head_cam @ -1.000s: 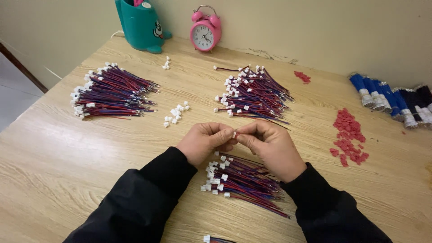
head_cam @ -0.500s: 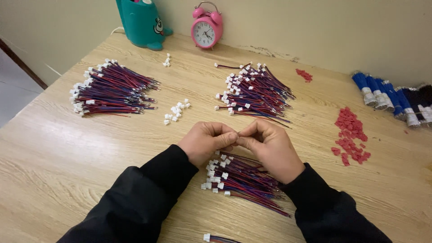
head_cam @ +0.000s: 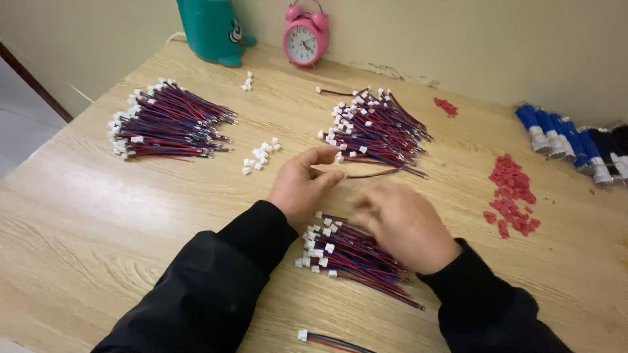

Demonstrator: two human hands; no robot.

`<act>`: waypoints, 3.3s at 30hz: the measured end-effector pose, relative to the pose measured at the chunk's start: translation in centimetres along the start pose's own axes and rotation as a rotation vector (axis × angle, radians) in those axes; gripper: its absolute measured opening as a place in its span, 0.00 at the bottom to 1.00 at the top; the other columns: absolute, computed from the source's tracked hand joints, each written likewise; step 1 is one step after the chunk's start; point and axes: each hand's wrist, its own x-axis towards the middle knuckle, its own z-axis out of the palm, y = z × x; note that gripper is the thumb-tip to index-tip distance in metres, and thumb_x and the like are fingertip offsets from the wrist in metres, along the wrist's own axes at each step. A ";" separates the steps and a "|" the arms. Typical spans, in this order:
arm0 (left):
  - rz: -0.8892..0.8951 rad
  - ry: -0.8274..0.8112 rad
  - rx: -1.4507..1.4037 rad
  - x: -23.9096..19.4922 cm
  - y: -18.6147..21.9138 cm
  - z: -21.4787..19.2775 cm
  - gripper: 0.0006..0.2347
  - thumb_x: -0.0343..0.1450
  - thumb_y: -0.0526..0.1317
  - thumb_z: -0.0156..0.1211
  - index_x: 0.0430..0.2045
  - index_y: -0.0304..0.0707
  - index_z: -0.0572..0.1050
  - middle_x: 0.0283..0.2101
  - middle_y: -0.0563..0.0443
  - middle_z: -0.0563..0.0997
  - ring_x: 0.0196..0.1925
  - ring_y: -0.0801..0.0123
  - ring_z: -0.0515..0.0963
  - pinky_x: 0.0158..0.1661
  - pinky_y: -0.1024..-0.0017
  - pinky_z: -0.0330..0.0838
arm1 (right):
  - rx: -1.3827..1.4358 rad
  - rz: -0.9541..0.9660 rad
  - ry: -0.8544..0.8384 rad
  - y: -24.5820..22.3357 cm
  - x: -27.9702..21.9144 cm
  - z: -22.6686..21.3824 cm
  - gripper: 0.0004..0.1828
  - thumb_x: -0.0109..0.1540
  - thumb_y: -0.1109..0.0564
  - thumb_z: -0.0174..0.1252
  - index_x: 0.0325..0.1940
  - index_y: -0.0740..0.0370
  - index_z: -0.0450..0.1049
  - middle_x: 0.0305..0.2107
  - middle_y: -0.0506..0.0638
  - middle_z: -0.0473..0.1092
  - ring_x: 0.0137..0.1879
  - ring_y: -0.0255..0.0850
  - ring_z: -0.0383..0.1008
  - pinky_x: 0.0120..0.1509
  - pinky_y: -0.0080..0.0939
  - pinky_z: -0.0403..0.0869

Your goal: Assemble small wire harnesses by manually attaching plastic connectors to wire bundles

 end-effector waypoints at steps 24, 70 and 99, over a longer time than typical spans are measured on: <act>0.142 -0.171 0.523 -2.5 3.4 -1.2 0.10 0.65 0.41 0.64 0.39 0.50 0.82 0.29 0.50 0.85 0.37 0.63 0.84 0.41 0.63 0.76 | 0.083 0.209 0.052 4.7 -1.3 0.7 0.10 0.64 0.49 0.49 0.40 0.55 0.70 0.32 0.55 0.74 0.46 0.56 0.75 0.47 0.54 0.72; -0.026 -0.064 0.151 -1.5 2.7 0.6 0.07 0.68 0.34 0.60 0.38 0.37 0.81 0.31 0.49 0.86 0.35 0.75 0.82 0.42 0.81 0.74 | 0.340 0.778 0.428 16.5 -11.7 -5.4 0.13 0.55 0.58 0.65 0.44 0.57 0.81 0.34 0.44 0.79 0.33 0.29 0.74 0.42 0.28 0.72; -0.051 -0.038 -0.147 -1.4 1.7 2.2 0.09 0.68 0.34 0.61 0.40 0.38 0.81 0.32 0.45 0.85 0.38 0.70 0.82 0.42 0.73 0.78 | 0.571 0.105 0.377 0.2 1.1 0.0 0.09 0.54 0.60 0.68 0.38 0.60 0.82 0.22 0.49 0.77 0.28 0.35 0.74 0.34 0.33 0.73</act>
